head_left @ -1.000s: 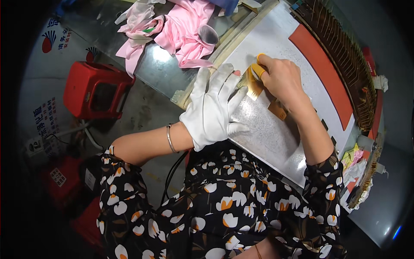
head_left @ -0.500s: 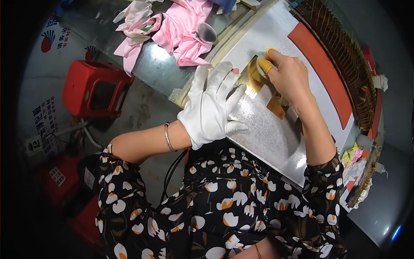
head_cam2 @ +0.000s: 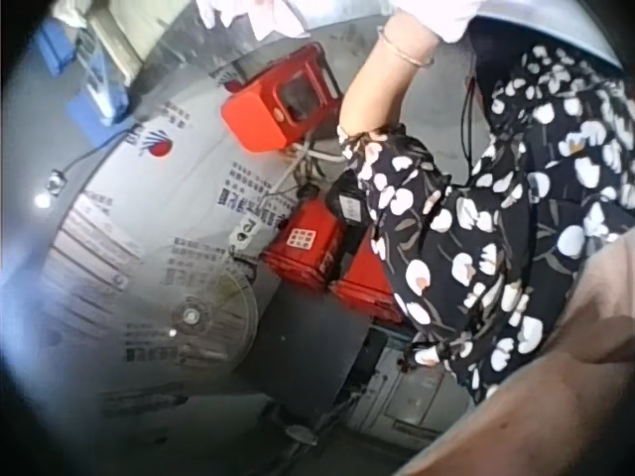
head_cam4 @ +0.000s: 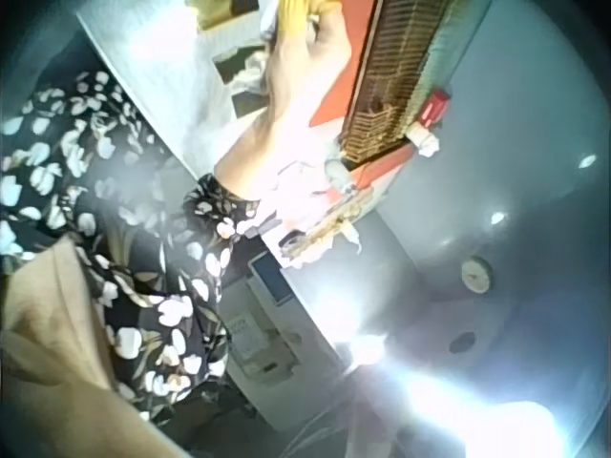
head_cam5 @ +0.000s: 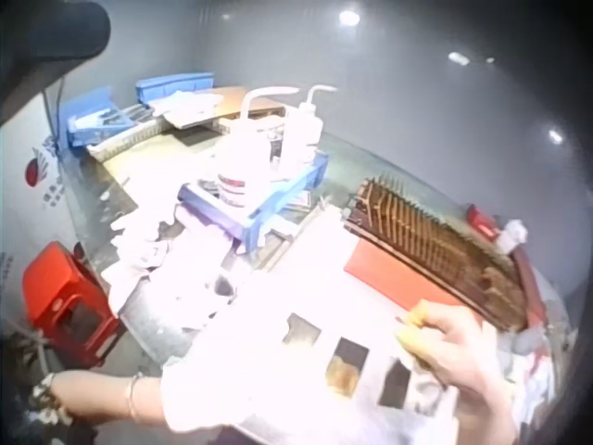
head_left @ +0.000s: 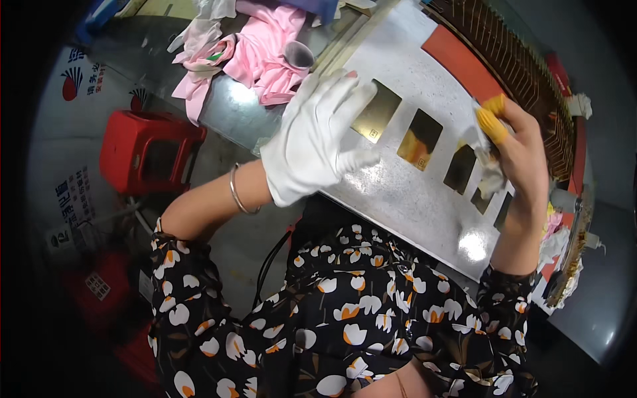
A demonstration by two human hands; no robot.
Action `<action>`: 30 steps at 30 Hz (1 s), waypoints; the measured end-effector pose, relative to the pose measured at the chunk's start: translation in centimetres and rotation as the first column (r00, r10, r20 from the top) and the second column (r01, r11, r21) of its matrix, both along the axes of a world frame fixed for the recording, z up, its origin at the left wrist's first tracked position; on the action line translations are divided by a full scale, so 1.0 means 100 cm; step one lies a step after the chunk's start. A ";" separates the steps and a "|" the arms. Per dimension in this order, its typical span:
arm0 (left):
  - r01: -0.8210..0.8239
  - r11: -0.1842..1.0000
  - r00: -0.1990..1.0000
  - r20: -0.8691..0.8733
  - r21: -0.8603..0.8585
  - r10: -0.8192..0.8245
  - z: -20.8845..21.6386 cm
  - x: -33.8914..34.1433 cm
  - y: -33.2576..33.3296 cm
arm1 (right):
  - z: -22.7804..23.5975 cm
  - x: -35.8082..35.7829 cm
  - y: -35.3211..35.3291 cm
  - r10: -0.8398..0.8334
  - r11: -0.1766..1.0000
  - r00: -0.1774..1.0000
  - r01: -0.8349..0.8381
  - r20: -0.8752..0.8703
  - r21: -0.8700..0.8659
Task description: The person cleans several small rectangular metal plates on a workbench. They apply liquid from a bottle onto a yellow sponge and wipe each plate individually, then place the cleaned plates into a stack. The process is repeated for multiple plates throughout the video.
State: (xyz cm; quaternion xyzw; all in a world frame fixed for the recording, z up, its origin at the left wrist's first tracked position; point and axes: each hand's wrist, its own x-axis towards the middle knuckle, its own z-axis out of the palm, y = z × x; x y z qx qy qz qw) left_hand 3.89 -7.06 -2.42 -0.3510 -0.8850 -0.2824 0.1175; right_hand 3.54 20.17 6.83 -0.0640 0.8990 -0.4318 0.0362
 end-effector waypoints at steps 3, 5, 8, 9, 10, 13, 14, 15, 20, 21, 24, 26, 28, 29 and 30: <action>0.257 0.952 0.901 0.314 0.167 -0.298 0.022 -0.049 0.010 | 0.028 0.062 0.042 -0.015 0.999 0.992 0.020 0.129 -0.039; 0.350 0.853 0.697 0.502 0.386 -0.513 0.012 -0.075 0.010 | 0.024 0.102 0.067 -0.103 0.995 0.990 0.103 0.100 0.012; 0.259 0.886 0.425 0.779 0.384 -0.462 0.048 -0.080 0.041 | -0.001 0.159 0.108 -0.285 0.952 0.946 0.298 0.154 -0.068; 0.249 0.895 0.384 0.811 0.370 -0.442 0.054 -0.079 0.047 | -0.009 0.178 0.118 -0.345 0.916 0.920 0.373 0.185 -0.148; 0.245 0.901 0.339 0.839 0.358 -0.425 0.056 -0.080 0.055 | -0.019 0.197 0.127 -0.407 0.864 0.886 0.452 0.222 -0.221; 0.320 0.891 0.395 0.809 0.322 -0.435 0.056 -0.082 0.078 | -0.041 0.238 0.151 -0.441 0.761 0.829 0.549 0.344 -0.347; 0.372 0.882 0.410 0.801 0.290 -0.436 0.059 -0.081 0.088 | -0.052 0.247 0.158 -0.470 0.754 0.812 0.573 0.345 -0.321; 0.417 0.873 0.428 0.792 0.254 -0.435 0.063 -0.081 0.097 | -0.059 0.254 0.164 -0.499 0.746 0.795 0.597 0.346 -0.295; 0.432 0.896 0.382 0.878 0.105 -0.287 0.044 -0.081 0.145 | -0.069 0.267 0.170 -0.501 0.689 0.790 0.611 0.354 -0.388; 0.439 0.893 0.359 0.892 0.098 -0.274 0.047 -0.078 0.153 | -0.069 0.270 0.172 -0.499 0.676 0.788 0.614 0.360 -0.407; 0.498 0.861 0.446 0.819 0.107 -0.360 0.082 -0.045 0.185 | -0.079 0.281 0.181 -0.535 0.645 0.771 0.637 0.345 -0.423; 0.591 0.796 0.411 0.801 0.129 -0.435 0.078 -0.051 0.190 | -0.081 0.284 0.184 -0.526 0.620 0.771 0.636 0.359 -0.458; 0.633 0.757 0.362 0.802 0.162 -0.475 0.074 -0.052 0.200 | -0.088 0.288 0.188 -0.556 0.603 0.755 0.654 0.348 -0.456; 0.630 0.755 0.335 0.813 0.184 -0.477 0.071 -0.051 0.207 | -0.092 0.291 0.190 -0.574 0.593 0.744 0.666 0.342 -0.453; 0.625 0.753 0.307 0.822 0.205 -0.479 0.068 -0.049 0.213 | -0.093 0.293 0.193 -0.561 0.593 0.749 0.661 0.353 -0.460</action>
